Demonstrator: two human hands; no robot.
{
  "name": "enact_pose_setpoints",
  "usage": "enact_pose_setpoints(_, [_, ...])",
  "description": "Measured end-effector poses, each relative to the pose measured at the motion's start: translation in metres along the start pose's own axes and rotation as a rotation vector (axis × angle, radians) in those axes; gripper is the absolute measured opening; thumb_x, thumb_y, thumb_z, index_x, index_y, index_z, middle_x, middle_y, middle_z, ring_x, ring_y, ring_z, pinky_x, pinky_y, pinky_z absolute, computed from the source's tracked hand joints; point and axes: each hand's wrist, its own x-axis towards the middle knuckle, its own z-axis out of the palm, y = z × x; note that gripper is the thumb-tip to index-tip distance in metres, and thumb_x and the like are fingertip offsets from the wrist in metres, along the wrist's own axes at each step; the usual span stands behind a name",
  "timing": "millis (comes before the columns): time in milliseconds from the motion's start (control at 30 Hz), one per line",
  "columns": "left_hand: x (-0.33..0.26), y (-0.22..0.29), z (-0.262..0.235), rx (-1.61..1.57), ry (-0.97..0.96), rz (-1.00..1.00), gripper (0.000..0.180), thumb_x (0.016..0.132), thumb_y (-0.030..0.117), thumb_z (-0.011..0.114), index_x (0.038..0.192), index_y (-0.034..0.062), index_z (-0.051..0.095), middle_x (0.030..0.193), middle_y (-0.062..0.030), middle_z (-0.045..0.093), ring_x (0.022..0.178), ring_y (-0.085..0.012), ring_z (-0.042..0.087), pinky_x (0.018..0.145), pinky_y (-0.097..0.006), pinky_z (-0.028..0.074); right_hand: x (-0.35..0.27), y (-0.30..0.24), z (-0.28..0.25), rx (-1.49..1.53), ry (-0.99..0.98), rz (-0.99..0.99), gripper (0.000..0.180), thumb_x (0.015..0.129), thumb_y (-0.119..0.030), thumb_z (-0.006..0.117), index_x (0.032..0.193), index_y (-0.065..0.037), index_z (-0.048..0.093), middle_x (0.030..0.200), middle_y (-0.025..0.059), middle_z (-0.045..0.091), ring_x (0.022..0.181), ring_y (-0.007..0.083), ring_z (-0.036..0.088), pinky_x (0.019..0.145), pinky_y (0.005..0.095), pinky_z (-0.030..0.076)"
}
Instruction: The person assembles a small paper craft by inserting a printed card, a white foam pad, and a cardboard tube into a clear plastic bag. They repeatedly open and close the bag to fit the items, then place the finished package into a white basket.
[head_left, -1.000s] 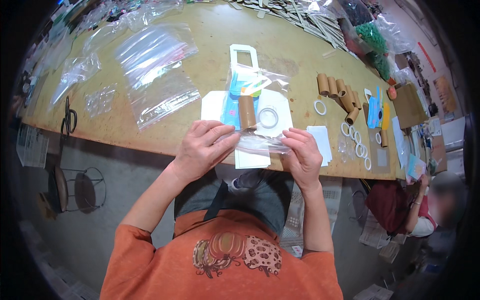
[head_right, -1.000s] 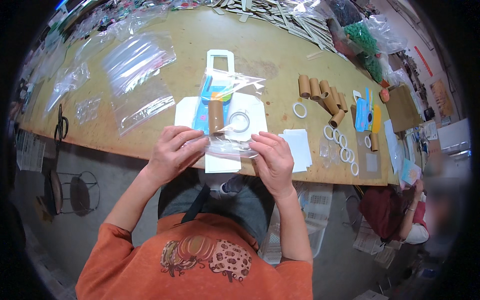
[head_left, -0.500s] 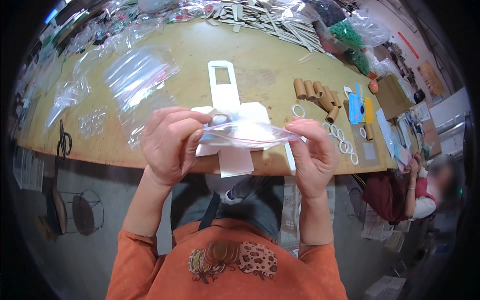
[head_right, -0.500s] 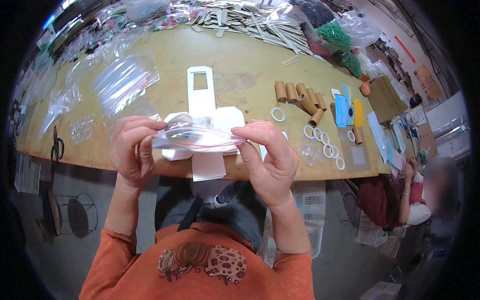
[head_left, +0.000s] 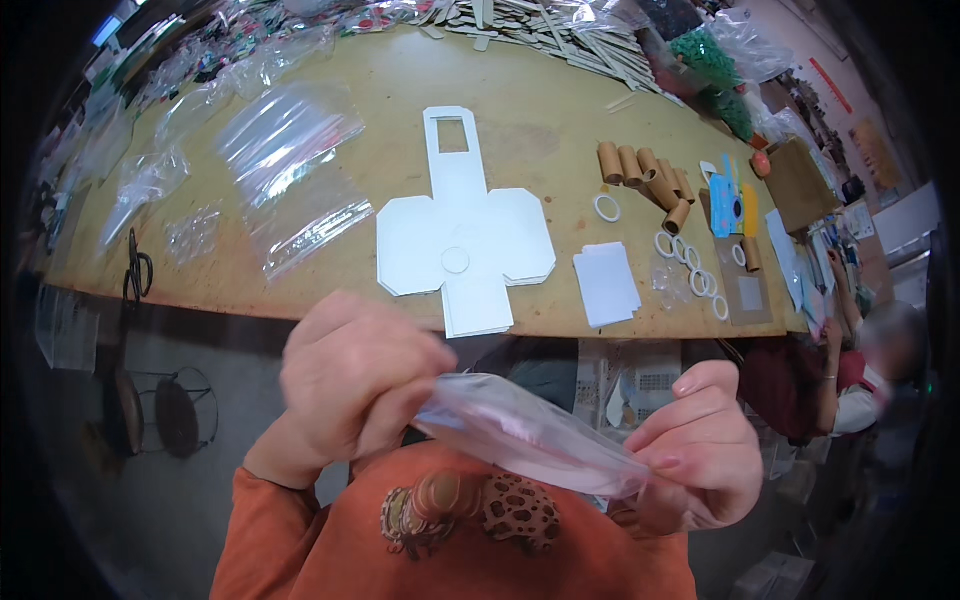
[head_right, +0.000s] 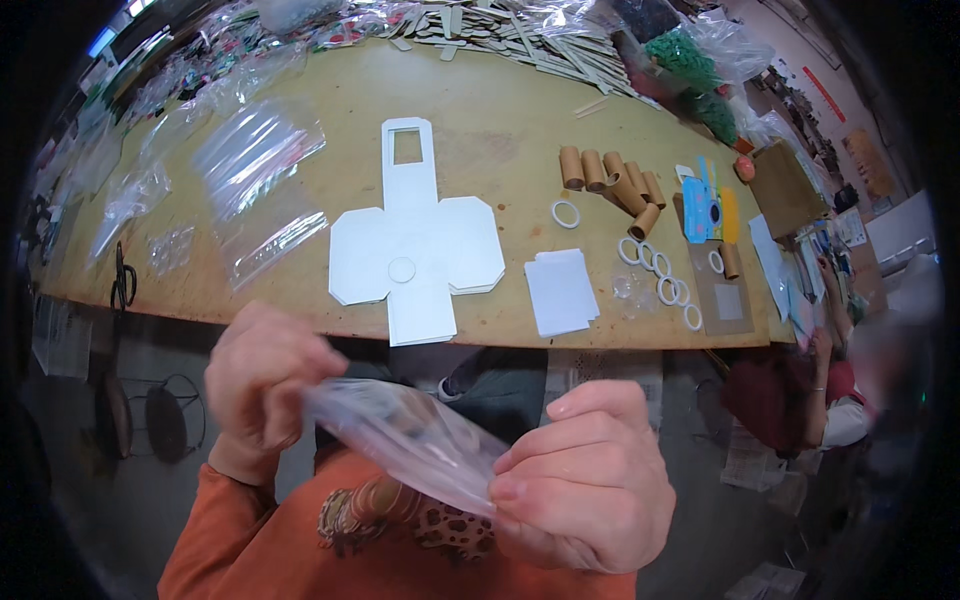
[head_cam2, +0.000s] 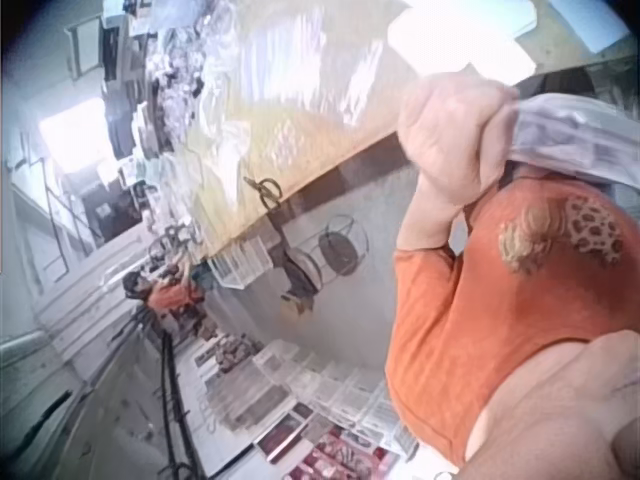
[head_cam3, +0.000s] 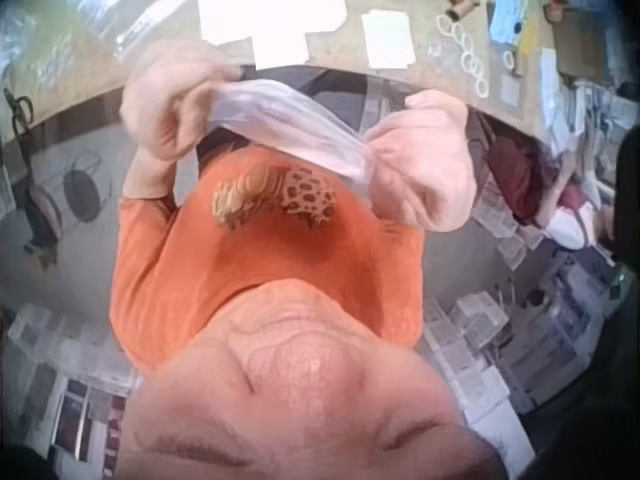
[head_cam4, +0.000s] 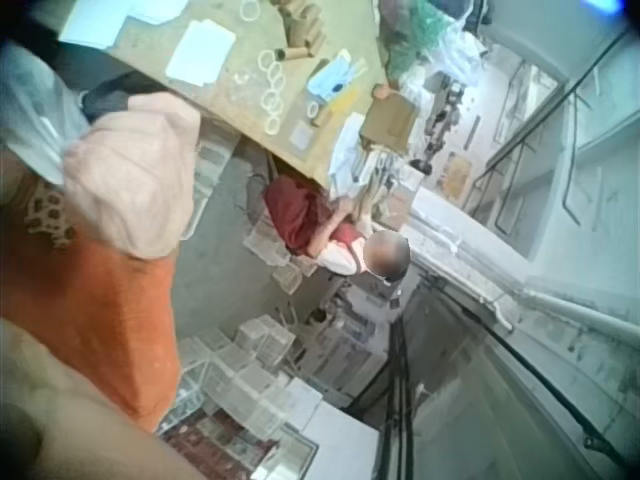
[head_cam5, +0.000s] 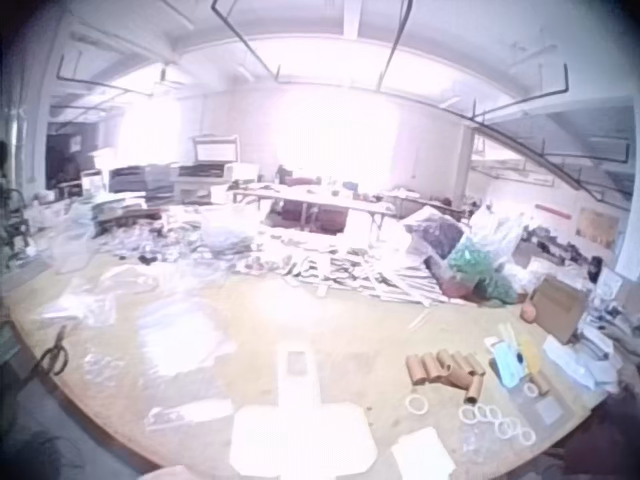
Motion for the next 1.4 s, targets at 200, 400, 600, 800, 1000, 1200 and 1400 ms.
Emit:
enact_pose_setpoints(200, [-0.003, -0.003, 0.054, -0.224, -0.114, -0.075, 0.028, 0.07, 0.003, 0.077, 0.097, 0.0083, 0.069, 0.087, -0.005, 0.071, 0.075, -0.0267, 0.067, 0.068, -0.036, 0.05, -0.027, 0.031, 0.055, -0.242, 0.028, 0.057, 0.034, 0.069, 0.007, 0.078, 0.098, -0.006, 0.067, 0.077, 0.0039, 0.062, 0.067, 0.0242, 0.061, 0.071, 0.0388, 0.052])
enact_pose_setpoints(400, [-0.015, -0.009, 0.085, -0.183, -0.173, -0.128, 0.025, 0.064, 0.0, 0.075, 0.086, 0.0096, 0.067, 0.078, -0.0024, 0.066, 0.068, -0.0236, 0.061, 0.063, -0.035, 0.045, -0.048, 0.058, 0.066, -0.203, 0.088, 0.103, 0.025, 0.075, 0.005, 0.076, 0.096, -0.004, 0.066, 0.077, 0.0067, 0.06, 0.067, 0.0267, 0.059, 0.066, 0.039, 0.046])
enact_pose_setpoints(600, [-0.015, -0.018, 0.095, -0.013, -0.274, -0.009, 0.017, 0.065, 0.003, 0.072, 0.076, 0.0113, 0.061, 0.068, -0.0001, 0.057, 0.063, -0.0204, 0.055, 0.06, -0.033, 0.041, -0.066, 0.07, 0.062, -0.182, 0.085, 0.211, 0.019, 0.079, 0.006, 0.073, 0.093, -0.005, 0.067, 0.079, 0.0087, 0.064, 0.069, 0.0275, 0.061, 0.065, 0.0377, 0.048])
enact_pose_setpoints(800, [-0.016, -0.023, 0.101, 0.007, -0.432, 0.037, 0.016, 0.066, 0.007, 0.069, 0.07, 0.0112, 0.054, 0.063, -0.0002, 0.047, 0.06, -0.0199, 0.051, 0.06, -0.033, 0.041, -0.109, 0.08, 0.026, 0.05, 0.241, 0.725, 0.012, 0.086, 0.001, 0.075, 0.094, -0.004, 0.067, 0.083, 0.0063, 0.067, 0.069, 0.0149, 0.063, 0.064, 0.0289, 0.051])
enact_pose_setpoints(1000, [-0.024, -0.03, 0.117, -0.064, -0.502, 0.064, 0.014, 0.065, 0.006, 0.069, 0.071, 0.0111, 0.058, 0.063, -0.0018, 0.048, 0.061, -0.0211, 0.051, 0.061, -0.034, 0.042, -0.142, 0.085, -0.021, 0.092, 0.513, 0.847, 0.005, 0.1, 0.001, 0.059, 0.1, 0.0, 0.064, 0.088, 0.0048, 0.068, 0.072, 0.006, 0.061, 0.061, 0.0195, 0.048])
enact_pose_setpoints(1200, [-0.022, -0.06, 0.104, 0.102, -0.492, -0.076, 0.021, 0.075, 0.01, 0.075, 0.095, 0.0061, 0.068, 0.097, -0.0096, 0.067, 0.091, -0.0299, 0.063, 0.081, -0.04, 0.05, -0.199, 0.096, -0.09, -0.303, 0.724, 0.789, 0.008, 0.104, -0.004, 0.056, 0.105, 0.0, 0.063, 0.092, 0.0041, 0.066, 0.081, 0.0082, 0.064, 0.068, 0.0225, 0.054])
enact_pose_setpoints(1400, [-0.026, -0.082, 0.091, 0.36, -0.592, -0.245, 0.065, 0.072, 0.035, 0.087, 0.126, 0.007, 0.064, 0.125, -0.0118, 0.063, 0.115, -0.0318, 0.058, 0.097, -0.043, 0.05, -0.251, 0.105, -0.107, -1.087, 0.237, 0.988, 0.01, 0.097, -0.007, 0.063, 0.105, -0.003, 0.065, 0.091, 0.0127, 0.067, 0.081, 0.027, 0.066, 0.073, 0.0371, 0.053])
